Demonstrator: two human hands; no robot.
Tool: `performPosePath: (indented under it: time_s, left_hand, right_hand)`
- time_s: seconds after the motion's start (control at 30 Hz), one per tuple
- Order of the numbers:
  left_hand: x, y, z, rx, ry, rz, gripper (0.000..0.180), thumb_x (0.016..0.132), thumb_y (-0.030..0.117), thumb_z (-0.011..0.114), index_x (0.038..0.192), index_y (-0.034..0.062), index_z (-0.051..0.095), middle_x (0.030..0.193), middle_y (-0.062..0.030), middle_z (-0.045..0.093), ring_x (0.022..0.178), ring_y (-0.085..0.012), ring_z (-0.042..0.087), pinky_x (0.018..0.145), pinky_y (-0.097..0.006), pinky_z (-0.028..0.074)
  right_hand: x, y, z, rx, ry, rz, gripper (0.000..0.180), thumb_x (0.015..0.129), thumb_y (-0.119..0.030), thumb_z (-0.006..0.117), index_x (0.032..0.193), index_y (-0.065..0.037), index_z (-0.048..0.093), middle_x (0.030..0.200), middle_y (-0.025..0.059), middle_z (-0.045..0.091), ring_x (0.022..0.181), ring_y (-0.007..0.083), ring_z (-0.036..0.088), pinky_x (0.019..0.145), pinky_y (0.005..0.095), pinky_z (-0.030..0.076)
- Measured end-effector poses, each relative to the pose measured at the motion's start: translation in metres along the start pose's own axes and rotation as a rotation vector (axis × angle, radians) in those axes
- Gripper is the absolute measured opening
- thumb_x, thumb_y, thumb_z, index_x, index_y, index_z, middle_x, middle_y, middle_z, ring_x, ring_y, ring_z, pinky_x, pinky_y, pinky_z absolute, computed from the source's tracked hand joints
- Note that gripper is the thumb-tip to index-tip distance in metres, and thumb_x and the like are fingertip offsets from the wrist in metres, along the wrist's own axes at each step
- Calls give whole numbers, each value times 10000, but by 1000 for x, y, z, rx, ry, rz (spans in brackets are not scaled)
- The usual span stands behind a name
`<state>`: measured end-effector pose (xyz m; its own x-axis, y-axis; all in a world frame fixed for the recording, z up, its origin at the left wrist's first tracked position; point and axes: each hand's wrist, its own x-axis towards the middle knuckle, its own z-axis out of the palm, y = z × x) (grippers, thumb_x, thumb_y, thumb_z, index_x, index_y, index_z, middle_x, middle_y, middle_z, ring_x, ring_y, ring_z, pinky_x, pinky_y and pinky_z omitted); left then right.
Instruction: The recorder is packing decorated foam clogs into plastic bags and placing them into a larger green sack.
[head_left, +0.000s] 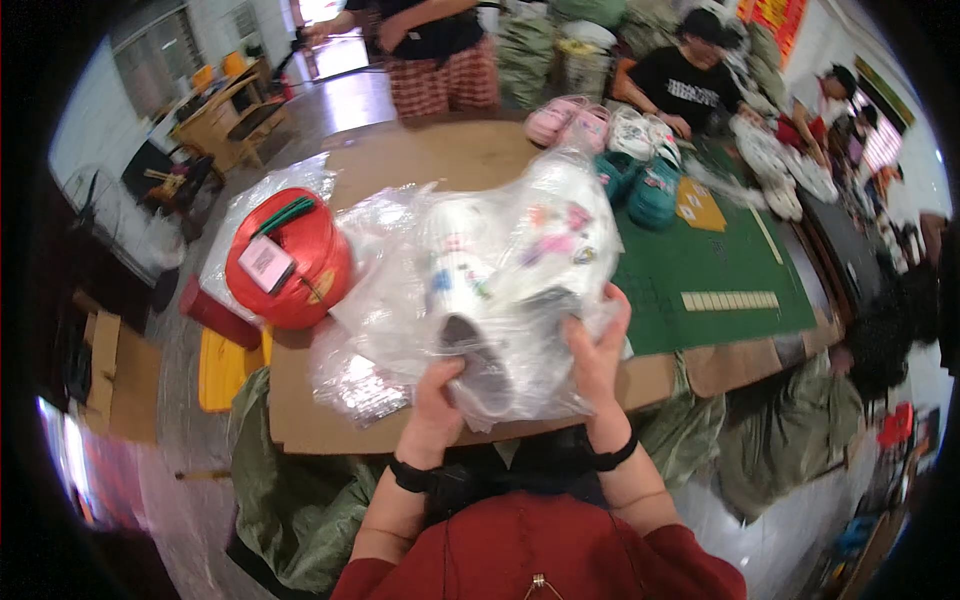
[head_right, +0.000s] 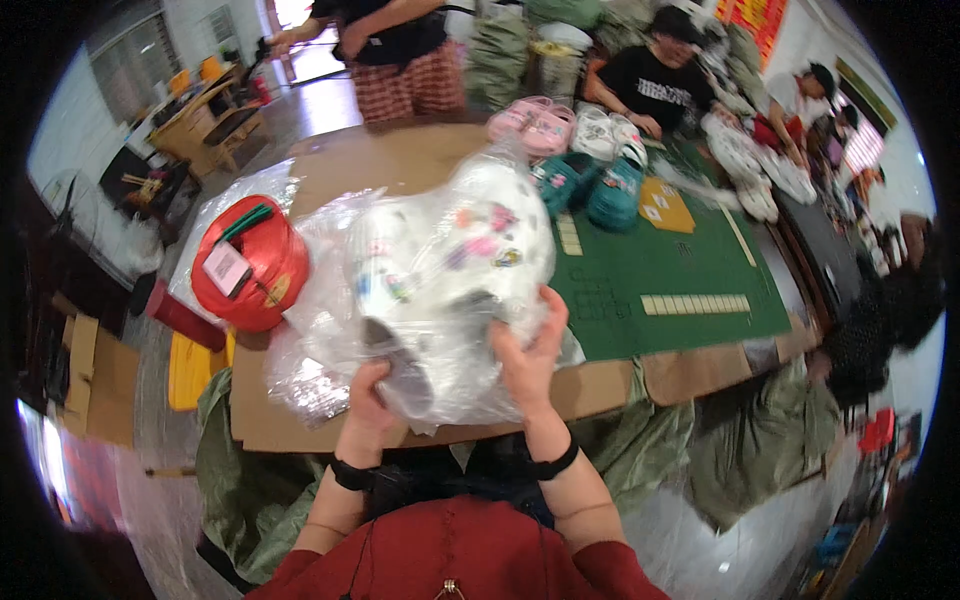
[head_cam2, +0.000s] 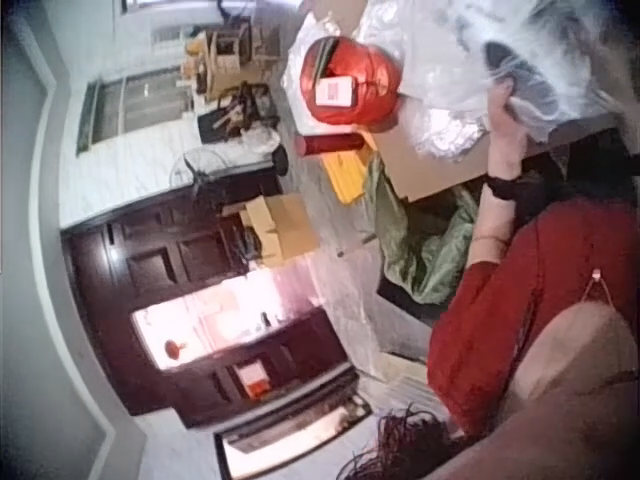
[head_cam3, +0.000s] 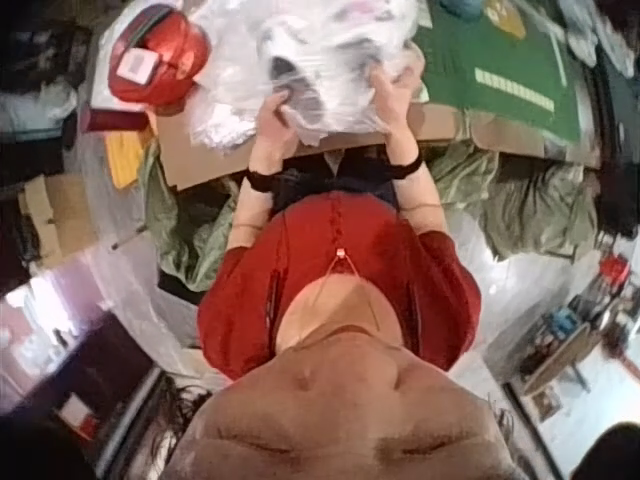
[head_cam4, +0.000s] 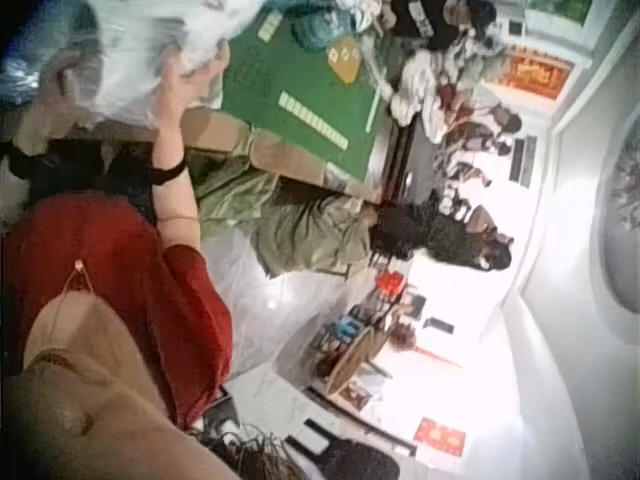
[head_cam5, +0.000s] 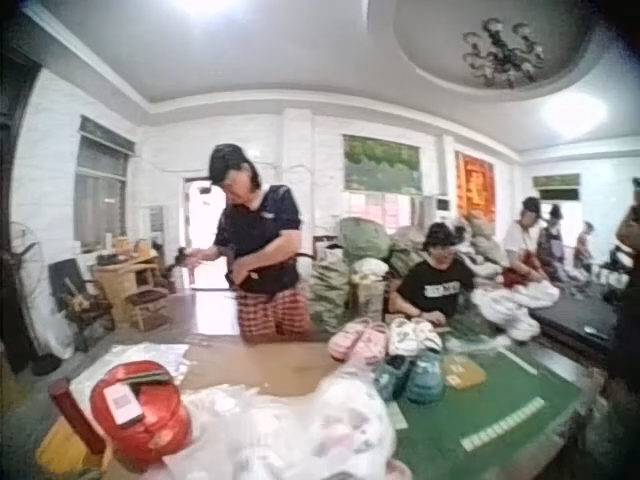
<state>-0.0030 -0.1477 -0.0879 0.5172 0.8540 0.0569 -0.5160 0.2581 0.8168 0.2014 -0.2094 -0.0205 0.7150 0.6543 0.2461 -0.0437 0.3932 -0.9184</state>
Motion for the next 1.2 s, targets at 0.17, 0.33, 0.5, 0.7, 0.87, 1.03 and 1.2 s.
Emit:
performPosePath:
  time_s: [0.17, 0.33, 0.5, 0.7, 0.87, 1.03, 1.2]
  left_hand:
    - [-8, 29, 13, -177, 143, -150, 679, 804, 434, 596, 1381, 102, 465, 1363, -81, 519, 1260, -290, 483, 1065, -489, 385]
    - [14, 14, -26, -336, -14, -30, 671, 811, 394, 627, 1386, 93, 458, 1368, -110, 520, 1252, -335, 494, 1071, -538, 377]
    - [11, 21, 2, -263, 128, -171, 644, 822, 405, 617, 1367, 97, 470, 1367, -88, 520, 1258, -301, 487, 1038, -504, 406]
    - [8, 15, -7, -484, 222, -155, 746, 837, 494, 567, 1449, 112, 382, 1492, -107, 385, 1363, -366, 356, 1102, -587, 291]
    - [29, -25, -81, -306, 21, -18, 893, 809, 628, 571, 1501, 145, 280, 1544, -99, 297, 1396, -371, 300, 1124, -598, 247]
    - [31, -51, -165, 664, -105, 469, 799, 955, 564, 426, 1535, 137, 79, 1561, -128, 235, 1399, -336, 308, 1138, -561, 275]
    - [18, -2, -68, -489, -203, -18, 928, 810, 541, 650, 1508, 94, 232, 1527, -153, 306, 1327, -345, 422, 1096, -503, 374]
  right_hand:
    - [4, 6, 11, -175, -59, -180, 776, 718, -122, 753, 1361, -14, 332, 1281, 108, 415, 1208, 215, 417, 1049, 350, 339]
    - [1, 31, 11, -173, -6, -263, 814, 678, -175, 784, 1353, 0, 364, 1266, 139, 454, 1191, 259, 457, 1038, 351, 356]
    - [-4, 51, -6, -251, 62, -386, 812, 653, -206, 792, 1335, -11, 398, 1270, 167, 476, 1192, 307, 482, 1038, 366, 364]
    - [0, 34, 9, 95, -90, -72, 854, 771, -221, 760, 1434, -27, 258, 1344, 106, 380, 1276, 226, 367, 1094, 347, 278]
    - [0, 33, 12, 195, -204, 30, 887, 805, -307, 755, 1453, -36, 214, 1364, 145, 377, 1294, 253, 361, 1105, 359, 271]
    - [-11, 37, 20, 332, -298, 174, 925, 816, -312, 758, 1472, -33, 169, 1407, 146, 340, 1323, 251, 335, 1113, 358, 257]
    - [-21, 32, 20, 289, -377, 199, 1006, 810, -321, 769, 1493, -21, 94, 1449, 166, 285, 1367, 267, 283, 1126, 374, 240]
